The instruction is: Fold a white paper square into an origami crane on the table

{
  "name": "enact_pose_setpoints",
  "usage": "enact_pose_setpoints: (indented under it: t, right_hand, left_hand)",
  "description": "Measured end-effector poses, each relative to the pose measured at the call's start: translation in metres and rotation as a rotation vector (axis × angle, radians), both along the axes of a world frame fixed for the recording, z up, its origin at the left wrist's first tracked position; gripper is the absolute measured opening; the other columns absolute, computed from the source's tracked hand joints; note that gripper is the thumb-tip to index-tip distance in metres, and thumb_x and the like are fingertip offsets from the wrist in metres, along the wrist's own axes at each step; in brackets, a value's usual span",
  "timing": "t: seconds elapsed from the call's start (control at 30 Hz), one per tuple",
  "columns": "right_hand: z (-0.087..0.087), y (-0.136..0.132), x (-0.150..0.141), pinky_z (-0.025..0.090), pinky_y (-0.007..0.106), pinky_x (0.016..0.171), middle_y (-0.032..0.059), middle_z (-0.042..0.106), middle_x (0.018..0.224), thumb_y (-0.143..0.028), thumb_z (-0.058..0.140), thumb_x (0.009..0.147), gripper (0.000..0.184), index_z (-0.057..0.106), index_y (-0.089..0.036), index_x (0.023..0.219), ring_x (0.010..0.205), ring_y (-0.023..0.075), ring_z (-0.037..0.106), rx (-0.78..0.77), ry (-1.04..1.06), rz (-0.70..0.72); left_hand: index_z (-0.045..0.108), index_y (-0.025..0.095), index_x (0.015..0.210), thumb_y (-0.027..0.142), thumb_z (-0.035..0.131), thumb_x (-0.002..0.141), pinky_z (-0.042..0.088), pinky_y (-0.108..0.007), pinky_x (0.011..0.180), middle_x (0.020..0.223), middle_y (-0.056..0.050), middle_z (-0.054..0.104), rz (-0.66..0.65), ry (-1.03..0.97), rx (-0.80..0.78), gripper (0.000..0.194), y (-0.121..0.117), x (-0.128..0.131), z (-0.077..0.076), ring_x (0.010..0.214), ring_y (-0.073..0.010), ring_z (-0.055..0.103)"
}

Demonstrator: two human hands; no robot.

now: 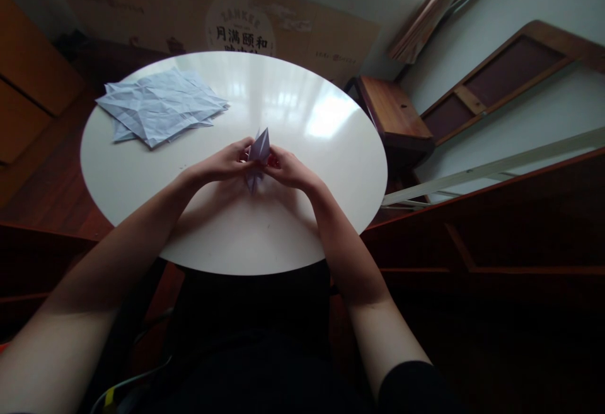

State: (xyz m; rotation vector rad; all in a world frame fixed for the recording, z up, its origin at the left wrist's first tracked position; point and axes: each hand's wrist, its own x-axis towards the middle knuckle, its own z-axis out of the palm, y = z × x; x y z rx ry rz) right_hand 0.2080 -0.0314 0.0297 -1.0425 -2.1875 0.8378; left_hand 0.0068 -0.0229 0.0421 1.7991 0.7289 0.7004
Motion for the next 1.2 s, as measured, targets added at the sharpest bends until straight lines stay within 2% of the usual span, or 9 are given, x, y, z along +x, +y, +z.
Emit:
enact_pose_setpoints:
  t: [0.4,0.87,1.2]
  right_hand:
    - [0.0018,-0.0011,0.0001,0.050,0.033,0.077,0.0058,0.066,0.094,-0.027,0.062,0.085,0.028,0.060,-0.015,0.110,0.080,0.0180,0.059,-0.017,-0.020,-0.014]
    - [0.0028,-0.0013,-0.0005,0.049,0.032,0.075,0.0056,0.065,0.093,-0.026,0.060,0.085,0.025,0.061,-0.014,0.108,0.079,0.0172,0.057,-0.004,-0.035,-0.007]
    - [0.0021,-0.0016,0.0001,0.049,0.033,0.077,0.0050,0.065,0.091,-0.028,0.061,0.086,0.027,0.060,-0.015,0.110,0.081,0.0179,0.057,0.004,-0.036,-0.012]
  left_hand:
    - [0.057,0.015,0.099,0.047,0.077,0.076,0.057,-0.032,0.073,0.093,-0.007,0.070,0.004,-0.031,-0.029,0.045,0.0015,-0.0003,-0.0021,0.087,-0.0233,0.070]
    - [0.057,0.015,0.098,0.048,0.076,0.077,0.056,-0.030,0.071,0.089,-0.005,0.068,0.010,-0.009,0.018,0.043,0.0026,-0.0010,-0.0040,0.085,-0.0215,0.069]
    - [0.056,0.016,0.097,0.049,0.077,0.075,0.056,-0.029,0.072,0.089,-0.004,0.069,0.006,-0.033,-0.004,0.044,0.0012,0.0012,-0.0017,0.085,-0.0217,0.070]
